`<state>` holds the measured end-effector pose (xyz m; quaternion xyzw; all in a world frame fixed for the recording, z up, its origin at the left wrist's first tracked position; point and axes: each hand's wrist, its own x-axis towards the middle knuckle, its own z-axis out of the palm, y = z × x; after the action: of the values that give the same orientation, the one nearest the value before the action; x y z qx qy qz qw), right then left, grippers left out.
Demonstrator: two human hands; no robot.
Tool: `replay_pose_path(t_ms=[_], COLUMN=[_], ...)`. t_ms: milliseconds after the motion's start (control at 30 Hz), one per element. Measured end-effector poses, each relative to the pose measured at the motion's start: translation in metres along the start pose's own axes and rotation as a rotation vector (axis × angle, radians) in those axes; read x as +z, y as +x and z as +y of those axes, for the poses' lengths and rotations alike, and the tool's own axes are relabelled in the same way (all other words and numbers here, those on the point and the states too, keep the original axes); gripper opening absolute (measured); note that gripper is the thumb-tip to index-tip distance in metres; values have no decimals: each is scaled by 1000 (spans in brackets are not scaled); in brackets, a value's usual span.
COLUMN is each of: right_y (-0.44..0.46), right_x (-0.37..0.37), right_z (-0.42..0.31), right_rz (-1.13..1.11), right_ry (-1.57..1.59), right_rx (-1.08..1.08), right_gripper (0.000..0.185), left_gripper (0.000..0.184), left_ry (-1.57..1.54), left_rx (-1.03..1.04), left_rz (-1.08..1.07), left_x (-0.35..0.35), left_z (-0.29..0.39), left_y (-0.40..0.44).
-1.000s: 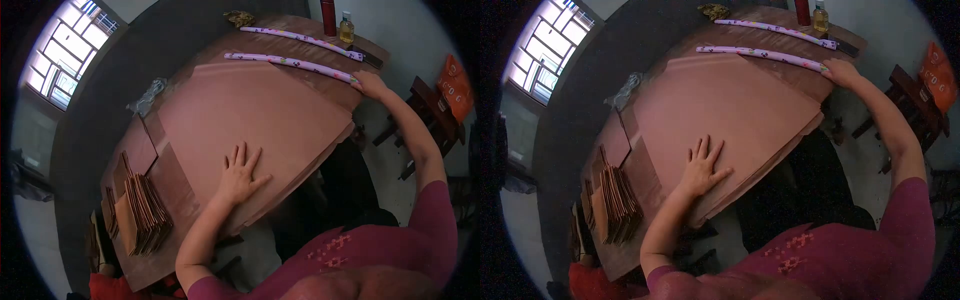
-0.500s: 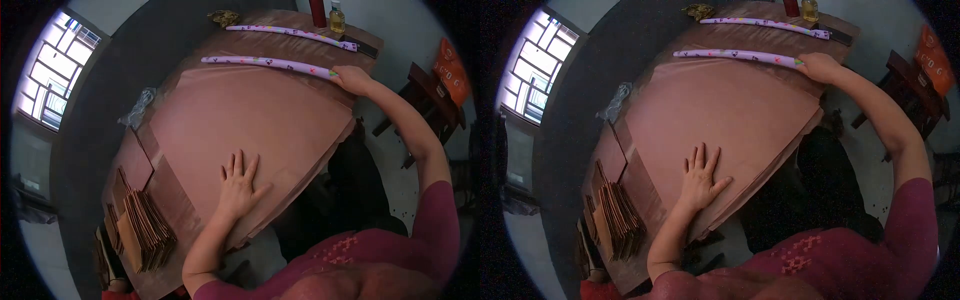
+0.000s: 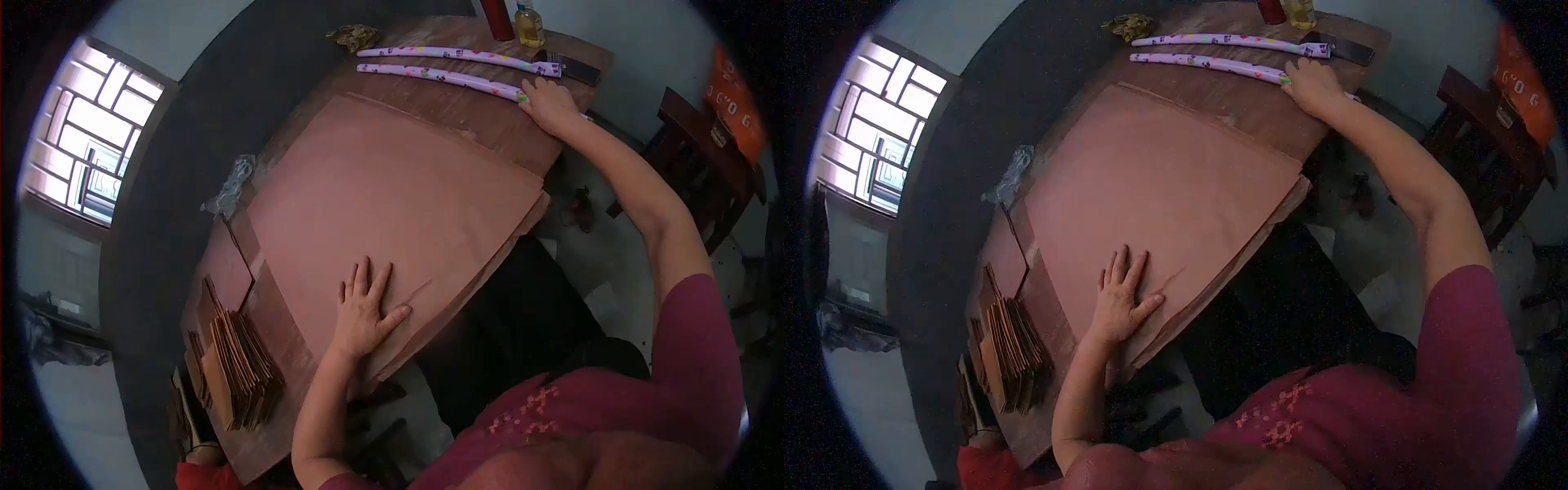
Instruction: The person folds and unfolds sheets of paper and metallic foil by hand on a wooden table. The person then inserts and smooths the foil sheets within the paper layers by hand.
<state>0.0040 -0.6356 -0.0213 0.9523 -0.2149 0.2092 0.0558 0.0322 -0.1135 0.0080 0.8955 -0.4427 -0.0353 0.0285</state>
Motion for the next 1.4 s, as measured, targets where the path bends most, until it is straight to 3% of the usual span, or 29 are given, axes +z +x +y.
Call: replay_pose_path(t_ms=[367, 667, 800, 900, 967, 1033, 1100, 1133, 1200, 1300, 1400], right_y=[11, 19, 32, 20, 6, -4, -19, -34, -59, -71, -72], right_x=[18, 26, 25, 32, 7, -4, -16, -25, -45, -43, -39], right_z=[24, 28, 32, 30, 14, -1, -19, -27, -49, -63, -67], right_rz=[256, 172, 56, 324, 352, 282, -28, -37, -270, -390, -306], right_ry=[-16, 114, 45, -7, 95, 219, 794, 804, 1013, 809, 753], right_rx=[-66, -45, 46, -59, -133, -179, -629, -625, -736, -761, -786], right_gripper=[44, 18, 26, 31, 35, 37, 38, 38, 38, 38, 34], left_gripper=[86, 88, 88, 86, 85, 83, 82, 83, 82, 80, 81], left_ry=[-23, -9, 1, -17, -63, -48, -96, -89, -120, -75, -116], left_rx=[-38, -26, -9, -19, -10, -20, -14, -10, -3, -27, -42], left_rz=[-39, -49, -49, -43, -43, -78, -49, -69, -89, -54, 30], left_x=[0, 4, 2, 4, 3, 3, 4, 5, 3, -8, -23], left_z=[8, 9, 6, 5, 5, 5, -1, -4, -6, 3, 39], left_y=[11, 13, 17, 17, 18, 17, 18, 19, 22, 17, 14])
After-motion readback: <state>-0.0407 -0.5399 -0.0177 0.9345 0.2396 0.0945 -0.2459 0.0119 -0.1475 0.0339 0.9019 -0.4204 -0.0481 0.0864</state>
